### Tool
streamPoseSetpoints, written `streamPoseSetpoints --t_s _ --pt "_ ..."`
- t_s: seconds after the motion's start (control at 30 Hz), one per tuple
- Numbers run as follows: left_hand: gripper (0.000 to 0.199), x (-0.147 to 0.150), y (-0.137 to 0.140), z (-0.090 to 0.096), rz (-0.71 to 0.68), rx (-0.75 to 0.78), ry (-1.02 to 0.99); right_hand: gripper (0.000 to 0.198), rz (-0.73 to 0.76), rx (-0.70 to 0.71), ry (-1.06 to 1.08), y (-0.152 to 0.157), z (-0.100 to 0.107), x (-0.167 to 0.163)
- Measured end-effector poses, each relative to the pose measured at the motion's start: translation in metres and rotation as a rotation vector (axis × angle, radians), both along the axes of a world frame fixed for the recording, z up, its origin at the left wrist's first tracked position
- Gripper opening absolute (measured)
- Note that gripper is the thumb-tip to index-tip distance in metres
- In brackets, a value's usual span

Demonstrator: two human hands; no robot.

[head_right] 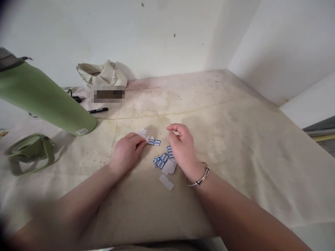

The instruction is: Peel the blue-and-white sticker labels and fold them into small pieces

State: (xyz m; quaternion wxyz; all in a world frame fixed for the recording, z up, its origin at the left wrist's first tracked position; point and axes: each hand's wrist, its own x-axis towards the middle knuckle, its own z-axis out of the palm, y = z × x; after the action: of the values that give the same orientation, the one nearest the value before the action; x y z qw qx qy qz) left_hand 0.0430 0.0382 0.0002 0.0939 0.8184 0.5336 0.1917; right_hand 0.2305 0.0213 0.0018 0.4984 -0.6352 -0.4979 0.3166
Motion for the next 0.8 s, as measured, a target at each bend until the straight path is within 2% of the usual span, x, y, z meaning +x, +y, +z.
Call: streamPoseSetpoints --t_s 0.07,0.2,0.33,0.43,0.53,0.57,0.63,0.7,0.77,0.8 --pt "0.026 -0.004 0.001 0.002 0.069 -0.015 -0.064 0.018 0.011 -0.021 0.020 0.000 0.000 0.001" --pt "0.025 -0.011 0.001 0.008 0.269 -0.139 -0.278 0.016 0.036 -0.024 0.059 0.001 0.001 0.000" --pt "0.041 -0.016 0.000 0.008 0.326 -0.208 -0.346 0.015 0.052 -0.042 0.050 0.000 0.004 -0.001" --pt "0.036 -0.021 0.002 0.005 0.357 -0.134 -0.274 0.016 0.055 -0.044 0.058 0.001 0.003 0.000" --pt "0.028 -0.022 0.002 0.005 0.361 0.056 -0.229 0.016 0.023 0.011 0.071 0.005 0.000 0.004" --pt "0.030 -0.021 -0.001 0.006 0.317 0.120 -0.215 0.016 0.013 0.027 0.076 0.006 -0.001 0.006" --pt "0.032 -0.017 -0.010 0.009 0.127 0.202 -0.178 0.016 -0.007 0.047 0.088 0.008 -0.002 0.009" --pt "0.040 -0.008 -0.025 0.013 -0.171 0.205 -0.122 0.015 -0.013 0.054 0.091 0.010 -0.002 0.011" --pt "0.067 0.003 -0.042 0.014 -0.513 0.133 -0.004 0.014 -0.013 0.066 0.080 0.011 -0.002 0.012" --pt "0.071 0.008 -0.050 0.013 -0.647 0.100 0.073 0.013 -0.015 0.078 0.075 0.011 -0.003 0.012"
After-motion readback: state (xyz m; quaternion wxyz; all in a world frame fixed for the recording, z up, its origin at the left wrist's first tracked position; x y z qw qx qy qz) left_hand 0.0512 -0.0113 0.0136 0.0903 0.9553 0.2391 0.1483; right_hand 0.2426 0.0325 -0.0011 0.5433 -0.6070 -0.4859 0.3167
